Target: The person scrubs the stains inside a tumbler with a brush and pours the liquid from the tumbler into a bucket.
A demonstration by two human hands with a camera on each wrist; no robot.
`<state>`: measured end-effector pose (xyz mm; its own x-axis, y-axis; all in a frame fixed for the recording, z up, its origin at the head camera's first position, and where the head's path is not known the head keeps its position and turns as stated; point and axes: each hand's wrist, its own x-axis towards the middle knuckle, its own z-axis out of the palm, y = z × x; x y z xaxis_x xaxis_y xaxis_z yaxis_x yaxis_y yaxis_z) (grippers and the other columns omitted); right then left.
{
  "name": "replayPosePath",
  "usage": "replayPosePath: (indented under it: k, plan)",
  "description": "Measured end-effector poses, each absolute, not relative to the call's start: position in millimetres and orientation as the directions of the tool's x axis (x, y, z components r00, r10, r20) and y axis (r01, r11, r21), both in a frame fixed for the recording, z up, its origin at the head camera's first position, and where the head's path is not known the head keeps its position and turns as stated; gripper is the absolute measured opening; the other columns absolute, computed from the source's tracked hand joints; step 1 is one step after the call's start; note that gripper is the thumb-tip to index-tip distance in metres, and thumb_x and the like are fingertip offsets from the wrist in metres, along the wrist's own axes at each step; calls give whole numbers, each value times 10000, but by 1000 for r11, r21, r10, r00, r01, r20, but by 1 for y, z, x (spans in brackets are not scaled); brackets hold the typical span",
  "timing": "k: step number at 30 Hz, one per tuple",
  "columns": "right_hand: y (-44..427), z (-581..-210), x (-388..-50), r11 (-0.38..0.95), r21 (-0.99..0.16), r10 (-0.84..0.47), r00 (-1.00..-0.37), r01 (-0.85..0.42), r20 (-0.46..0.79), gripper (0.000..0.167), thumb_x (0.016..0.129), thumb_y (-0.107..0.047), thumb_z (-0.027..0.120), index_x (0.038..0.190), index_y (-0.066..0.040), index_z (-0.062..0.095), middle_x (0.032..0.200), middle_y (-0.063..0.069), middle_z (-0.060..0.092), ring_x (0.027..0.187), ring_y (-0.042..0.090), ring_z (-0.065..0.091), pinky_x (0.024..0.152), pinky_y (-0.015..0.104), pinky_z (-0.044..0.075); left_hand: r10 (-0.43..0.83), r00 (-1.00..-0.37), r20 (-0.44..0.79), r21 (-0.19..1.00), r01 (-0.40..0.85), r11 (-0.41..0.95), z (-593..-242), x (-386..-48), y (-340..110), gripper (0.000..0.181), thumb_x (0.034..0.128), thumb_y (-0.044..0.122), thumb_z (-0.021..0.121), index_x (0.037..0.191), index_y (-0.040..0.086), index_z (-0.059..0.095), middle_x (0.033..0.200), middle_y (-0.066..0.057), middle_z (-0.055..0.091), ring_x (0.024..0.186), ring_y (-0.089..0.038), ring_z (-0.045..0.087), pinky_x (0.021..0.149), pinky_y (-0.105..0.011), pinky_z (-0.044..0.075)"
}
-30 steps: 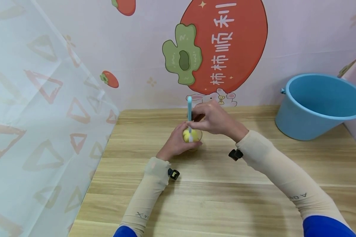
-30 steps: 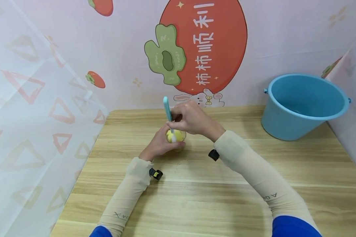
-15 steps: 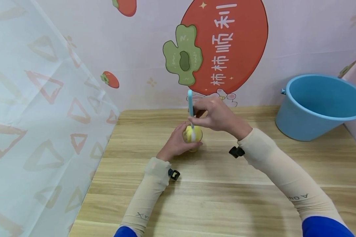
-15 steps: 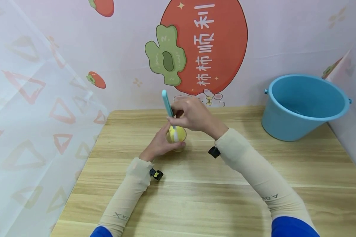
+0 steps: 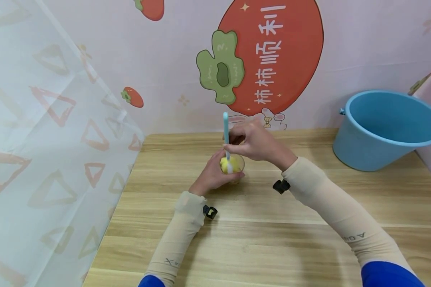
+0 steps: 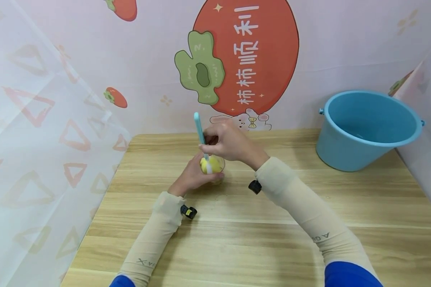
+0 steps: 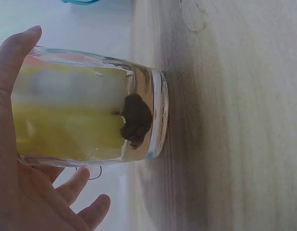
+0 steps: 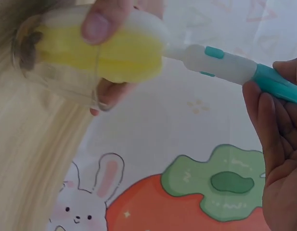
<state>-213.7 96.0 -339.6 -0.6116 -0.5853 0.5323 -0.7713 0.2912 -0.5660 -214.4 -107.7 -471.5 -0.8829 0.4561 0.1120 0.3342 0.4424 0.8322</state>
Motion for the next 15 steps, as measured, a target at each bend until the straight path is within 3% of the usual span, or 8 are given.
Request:
replayPosePath:
  k: [5, 10, 15]
  plan:
    - [93, -349, -211, 283, -484, -587, -549, -828, 595, 74, 896, -103, 844, 906, -57, 786, 871, 19, 794, 773, 103, 781, 717, 251, 630, 458, -880, 121, 838, 339, 429, -473, -215, -110, 751, 818, 496, 896, 1452, 415, 502, 1247, 51, 605, 1066, -163, 600, 881, -359, 551]
    - [94, -349, -210, 325, -346, -620, -475, -880, 624, 114, 884, -97, 846, 877, -36, 749, 832, 48, 773, 746, 131, 772, 694, 260, 626, 460, -878, 135, 821, 359, 445, -474, -215, -110, 722, 835, 497, 883, 1451, 445, 509, 1402, 106, 557, 1205, -193, 540, 943, -406, 540]
    - [98, -340, -210, 355, -378, -602, -518, -855, 607, 136, 858, -79, 853, 811, -31, 735, 763, 51, 749, 674, 135, 739, 642, 284, 616, 467, -875, 125, 818, 357, 451, -472, -214, -109, 766, 838, 526, 872, 1484, 536, 459, 1457, 162, 524, 1266, -194, 505, 1003, -487, 493]
